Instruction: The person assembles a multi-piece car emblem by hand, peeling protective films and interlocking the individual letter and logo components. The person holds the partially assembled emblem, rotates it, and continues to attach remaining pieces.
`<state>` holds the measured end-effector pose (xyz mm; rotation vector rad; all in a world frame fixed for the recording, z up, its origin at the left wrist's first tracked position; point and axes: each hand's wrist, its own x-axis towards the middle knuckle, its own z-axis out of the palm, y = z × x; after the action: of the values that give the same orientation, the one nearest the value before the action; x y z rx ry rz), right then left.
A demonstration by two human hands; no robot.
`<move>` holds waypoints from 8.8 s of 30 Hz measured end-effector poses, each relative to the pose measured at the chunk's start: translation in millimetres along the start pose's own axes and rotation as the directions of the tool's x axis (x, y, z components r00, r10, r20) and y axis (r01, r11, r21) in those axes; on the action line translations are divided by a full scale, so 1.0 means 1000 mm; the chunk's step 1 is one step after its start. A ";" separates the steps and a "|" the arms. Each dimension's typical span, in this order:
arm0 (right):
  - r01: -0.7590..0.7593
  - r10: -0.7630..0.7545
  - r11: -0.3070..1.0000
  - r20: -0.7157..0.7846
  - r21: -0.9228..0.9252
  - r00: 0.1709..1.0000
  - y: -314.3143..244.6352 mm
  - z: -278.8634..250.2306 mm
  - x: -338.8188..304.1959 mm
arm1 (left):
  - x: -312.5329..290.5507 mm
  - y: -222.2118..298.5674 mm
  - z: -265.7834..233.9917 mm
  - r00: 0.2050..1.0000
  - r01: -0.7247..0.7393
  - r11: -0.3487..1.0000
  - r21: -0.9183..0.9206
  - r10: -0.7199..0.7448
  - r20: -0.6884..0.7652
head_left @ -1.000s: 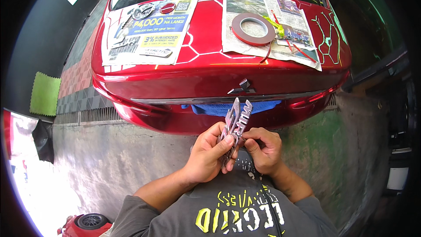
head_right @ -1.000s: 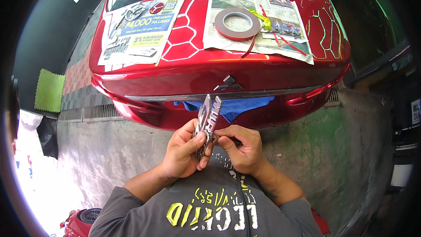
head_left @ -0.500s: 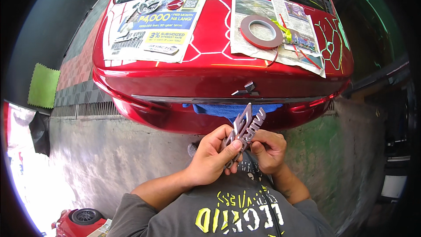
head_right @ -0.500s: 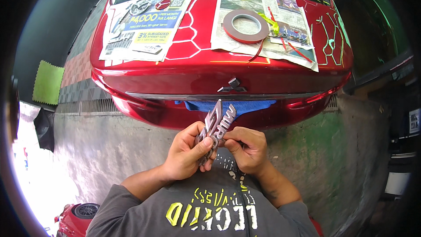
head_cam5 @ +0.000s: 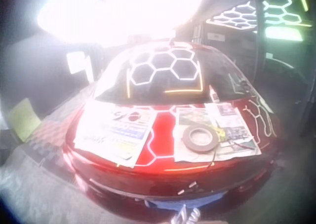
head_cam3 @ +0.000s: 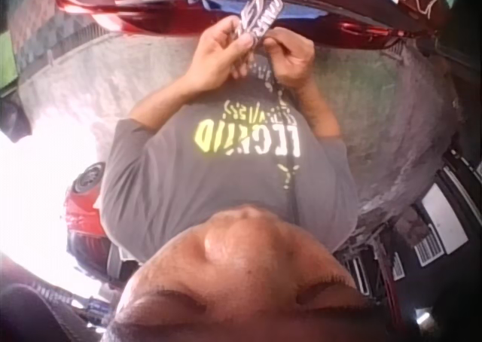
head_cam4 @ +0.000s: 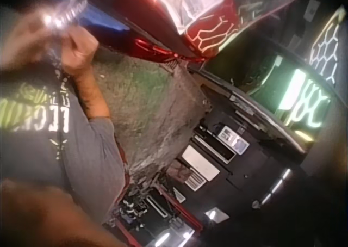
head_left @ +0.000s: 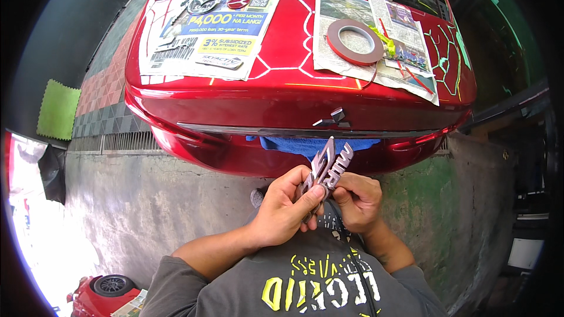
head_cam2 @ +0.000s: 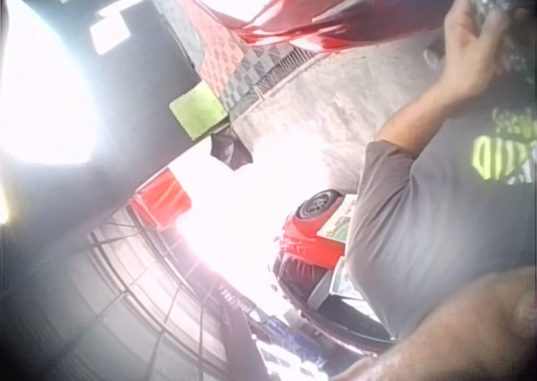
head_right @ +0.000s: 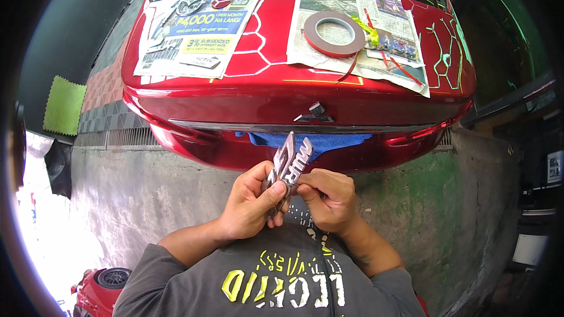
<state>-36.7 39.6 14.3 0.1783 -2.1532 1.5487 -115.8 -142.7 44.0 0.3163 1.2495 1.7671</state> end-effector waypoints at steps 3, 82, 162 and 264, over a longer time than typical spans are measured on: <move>0.026 -0.026 0.999 -0.005 -0.023 1.000 -0.001 0.002 0.005 | 0.000 -0.003 -0.001 1.000 0.006 1.000 0.005 -0.006 -0.008; -0.025 0.030 0.993 0.046 -0.112 0.998 -0.008 -0.009 0.034 | 0.018 -0.001 -0.013 0.979 0.201 0.867 -0.456 -0.160 0.128; 0.178 -0.186 0.958 -0.015 -0.225 0.982 0.007 -0.010 0.026 | 0.015 -0.001 -0.002 0.985 0.175 0.843 -0.509 -0.147 0.094; 0.229 -0.259 0.955 -0.153 -0.190 0.954 0.019 0.005 0.007 | 0.015 -0.007 0.011 0.989 0.136 0.915 -0.379 -0.104 0.104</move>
<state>-51.9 42.8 -0.4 0.2325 -2.0256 1.1897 -113.4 -124.5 39.2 0.0800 0.8192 1.8266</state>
